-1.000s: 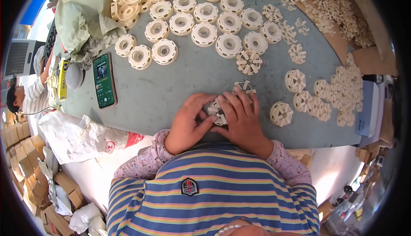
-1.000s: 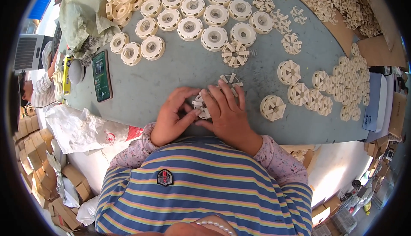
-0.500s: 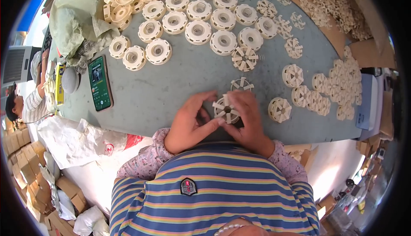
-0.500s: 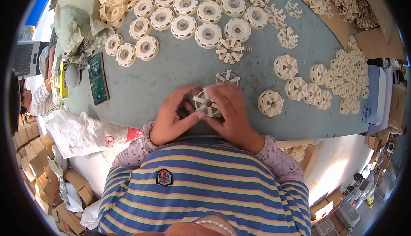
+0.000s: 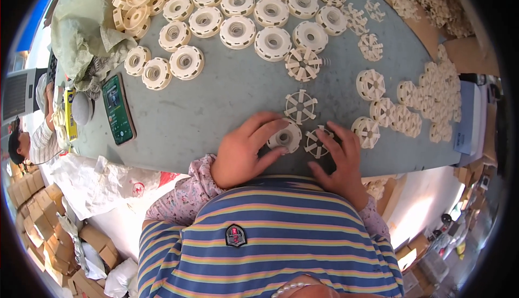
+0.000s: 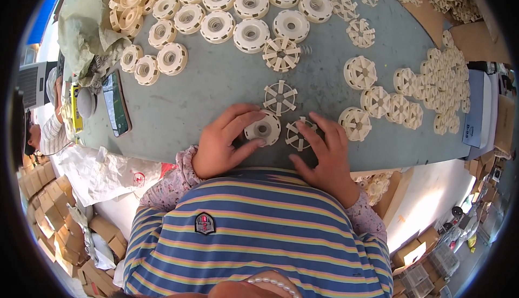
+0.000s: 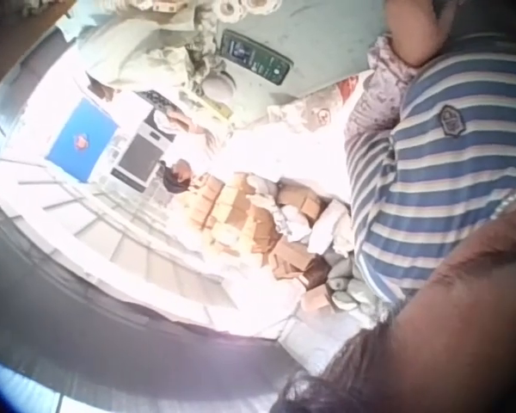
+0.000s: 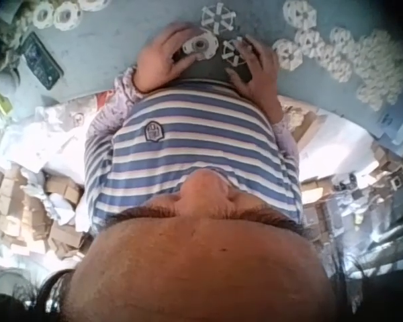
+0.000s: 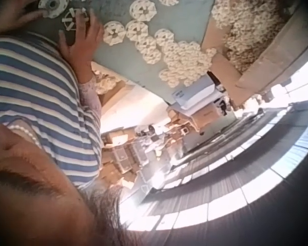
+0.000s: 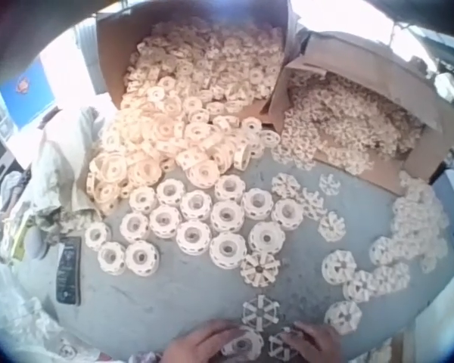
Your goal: The person assembles plastic valve or filter components by hand, inserting internal springs and gears into plastic housings.
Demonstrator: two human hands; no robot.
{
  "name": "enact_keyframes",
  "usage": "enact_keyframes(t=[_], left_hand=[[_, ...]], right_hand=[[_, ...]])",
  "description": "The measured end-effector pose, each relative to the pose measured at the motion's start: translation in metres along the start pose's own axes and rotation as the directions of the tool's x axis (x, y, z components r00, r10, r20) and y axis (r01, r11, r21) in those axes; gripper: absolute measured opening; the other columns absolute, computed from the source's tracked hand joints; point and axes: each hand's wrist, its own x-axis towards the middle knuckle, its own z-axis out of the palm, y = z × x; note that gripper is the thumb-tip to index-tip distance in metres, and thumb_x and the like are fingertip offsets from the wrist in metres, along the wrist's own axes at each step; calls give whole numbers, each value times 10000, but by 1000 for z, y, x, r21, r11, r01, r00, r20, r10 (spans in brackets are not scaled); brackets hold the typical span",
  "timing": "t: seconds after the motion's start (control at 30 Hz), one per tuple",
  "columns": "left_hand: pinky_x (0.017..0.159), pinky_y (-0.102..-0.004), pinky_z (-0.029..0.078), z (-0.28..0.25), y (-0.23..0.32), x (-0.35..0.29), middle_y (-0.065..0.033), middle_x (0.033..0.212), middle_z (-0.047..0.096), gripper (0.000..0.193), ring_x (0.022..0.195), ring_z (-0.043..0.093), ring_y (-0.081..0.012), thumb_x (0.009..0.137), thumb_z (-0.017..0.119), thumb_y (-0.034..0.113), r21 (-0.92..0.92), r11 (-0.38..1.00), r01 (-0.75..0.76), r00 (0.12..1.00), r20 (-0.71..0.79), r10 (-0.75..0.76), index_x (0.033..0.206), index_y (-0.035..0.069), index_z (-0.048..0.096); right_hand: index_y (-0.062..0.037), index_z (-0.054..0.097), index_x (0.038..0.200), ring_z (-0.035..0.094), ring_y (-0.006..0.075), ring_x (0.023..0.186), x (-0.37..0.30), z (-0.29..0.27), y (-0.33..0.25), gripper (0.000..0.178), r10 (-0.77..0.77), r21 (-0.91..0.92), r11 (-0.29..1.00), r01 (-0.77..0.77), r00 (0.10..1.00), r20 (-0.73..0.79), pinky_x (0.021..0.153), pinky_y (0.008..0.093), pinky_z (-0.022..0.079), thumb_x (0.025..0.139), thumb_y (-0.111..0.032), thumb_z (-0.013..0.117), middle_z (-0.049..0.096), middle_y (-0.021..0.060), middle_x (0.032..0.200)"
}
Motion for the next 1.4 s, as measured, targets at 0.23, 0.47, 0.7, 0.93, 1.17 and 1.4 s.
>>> enact_keyframes(t=[0.23,0.47,0.7,0.93,1.17,1.4], left_hand=[[660,-281,550,-5,5,0,-128,1408,652,558,752,652,-151,863,876,109,-63,998,16,1000,-7,-16,1384,50,683],[687,-270,547,-12,8,-6,-180,1461,601,500,774,664,-142,898,804,46,-292,948,126,992,31,-122,1381,38,676],[747,-379,618,-2,7,3,-118,1403,632,476,934,752,-267,845,862,123,-31,999,16,1000,-7,-16,1297,126,715],[751,-397,618,-1,5,3,-102,1391,640,446,936,746,-275,851,864,133,-45,998,37,999,-6,-37,1273,117,723],[673,-260,547,-6,-6,-6,-166,1459,576,519,790,657,-127,911,796,19,-257,966,-17,999,-35,8,1409,11,650],[681,-255,547,-10,6,-4,-154,1483,558,571,799,652,-112,945,740,-37,-252,958,136,991,52,-127,1498,19,610]], right_hand=[[-72,655,1447,661,357,1215,-4,1,7,746,220,243,948,-204,974,-43,1037,467,541,764,-192,930,663,157,1418],[-35,636,1450,672,360,1227,31,6,-10,715,-120,249,959,133,990,-69,1062,477,534,801,-159,910,698,167,1400],[-34,633,1458,656,376,1256,16,9,5,739,65,254,967,-23,985,-158,1071,479,529,772,-108,899,682,177,1407],[-44,643,1444,657,368,1259,16,9,1,736,60,337,941,-17,991,-116,1068,471,536,760,-114,907,673,178,1404],[-48,653,1427,639,355,1200,40,6,-22,700,-50,319,947,32,998,48,1016,456,549,786,-163,911,638,140,1346],[-27,659,1412,596,339,1241,50,16,-27,691,-149,94,985,142,986,78,1036,441,514,788,-203,898,636,113,1299]])
